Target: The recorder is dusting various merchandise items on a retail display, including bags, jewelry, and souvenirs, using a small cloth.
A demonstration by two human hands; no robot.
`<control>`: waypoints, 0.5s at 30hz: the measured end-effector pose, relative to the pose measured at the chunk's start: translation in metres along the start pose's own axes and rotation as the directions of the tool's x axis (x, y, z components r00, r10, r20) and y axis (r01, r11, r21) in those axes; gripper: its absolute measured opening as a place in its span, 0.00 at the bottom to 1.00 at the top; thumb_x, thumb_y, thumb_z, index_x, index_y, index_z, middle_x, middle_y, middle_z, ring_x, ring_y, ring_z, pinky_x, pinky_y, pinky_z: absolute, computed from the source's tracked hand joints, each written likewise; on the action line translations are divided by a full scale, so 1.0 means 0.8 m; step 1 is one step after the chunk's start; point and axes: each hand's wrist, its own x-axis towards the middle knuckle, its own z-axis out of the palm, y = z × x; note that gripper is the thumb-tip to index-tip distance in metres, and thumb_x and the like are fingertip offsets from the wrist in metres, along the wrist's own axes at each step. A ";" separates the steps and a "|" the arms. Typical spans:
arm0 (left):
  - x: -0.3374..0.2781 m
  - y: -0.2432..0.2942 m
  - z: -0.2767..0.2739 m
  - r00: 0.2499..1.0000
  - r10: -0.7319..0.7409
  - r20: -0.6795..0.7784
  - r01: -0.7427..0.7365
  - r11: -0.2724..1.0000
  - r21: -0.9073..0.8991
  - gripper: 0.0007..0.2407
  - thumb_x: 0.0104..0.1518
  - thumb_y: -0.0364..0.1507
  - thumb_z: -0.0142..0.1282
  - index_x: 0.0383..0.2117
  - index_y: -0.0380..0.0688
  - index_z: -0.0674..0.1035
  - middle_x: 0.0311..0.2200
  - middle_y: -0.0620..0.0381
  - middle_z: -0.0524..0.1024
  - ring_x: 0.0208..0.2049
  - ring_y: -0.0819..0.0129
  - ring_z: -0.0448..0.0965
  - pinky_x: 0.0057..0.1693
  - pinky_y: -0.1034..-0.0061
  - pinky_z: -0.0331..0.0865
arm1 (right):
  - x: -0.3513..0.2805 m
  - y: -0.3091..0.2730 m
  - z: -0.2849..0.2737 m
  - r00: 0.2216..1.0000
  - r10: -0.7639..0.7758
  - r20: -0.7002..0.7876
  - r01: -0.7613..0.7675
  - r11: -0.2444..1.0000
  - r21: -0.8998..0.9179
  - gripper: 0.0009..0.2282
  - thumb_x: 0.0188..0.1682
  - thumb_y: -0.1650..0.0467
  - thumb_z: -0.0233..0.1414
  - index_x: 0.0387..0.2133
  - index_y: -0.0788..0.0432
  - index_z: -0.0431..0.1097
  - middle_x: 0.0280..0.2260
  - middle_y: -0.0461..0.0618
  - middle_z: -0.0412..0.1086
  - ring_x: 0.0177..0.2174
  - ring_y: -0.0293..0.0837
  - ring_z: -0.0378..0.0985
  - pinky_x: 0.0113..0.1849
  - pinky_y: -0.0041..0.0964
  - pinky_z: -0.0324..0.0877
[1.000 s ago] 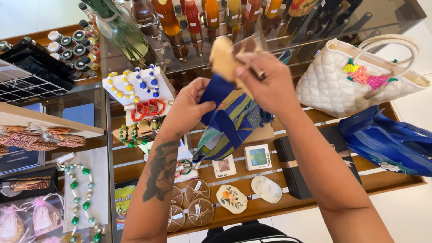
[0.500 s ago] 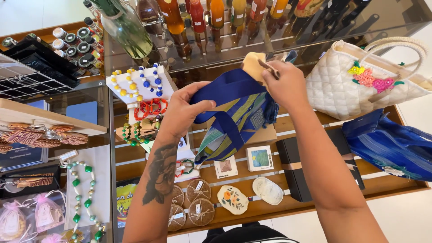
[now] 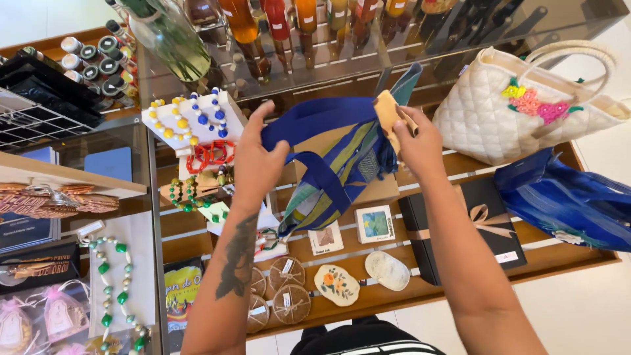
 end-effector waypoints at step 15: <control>-0.100 -0.055 0.095 0.920 -0.204 0.333 -0.041 0.797 0.603 0.21 0.50 0.32 0.66 0.53 0.62 0.79 0.51 0.46 0.69 0.49 0.44 0.71 0.47 0.54 0.72 | -0.145 0.179 0.051 0.914 0.311 0.261 -0.202 0.906 -0.372 0.18 0.51 0.65 0.55 0.55 0.51 0.73 0.47 0.57 0.76 0.46 0.51 0.79 0.49 0.41 0.71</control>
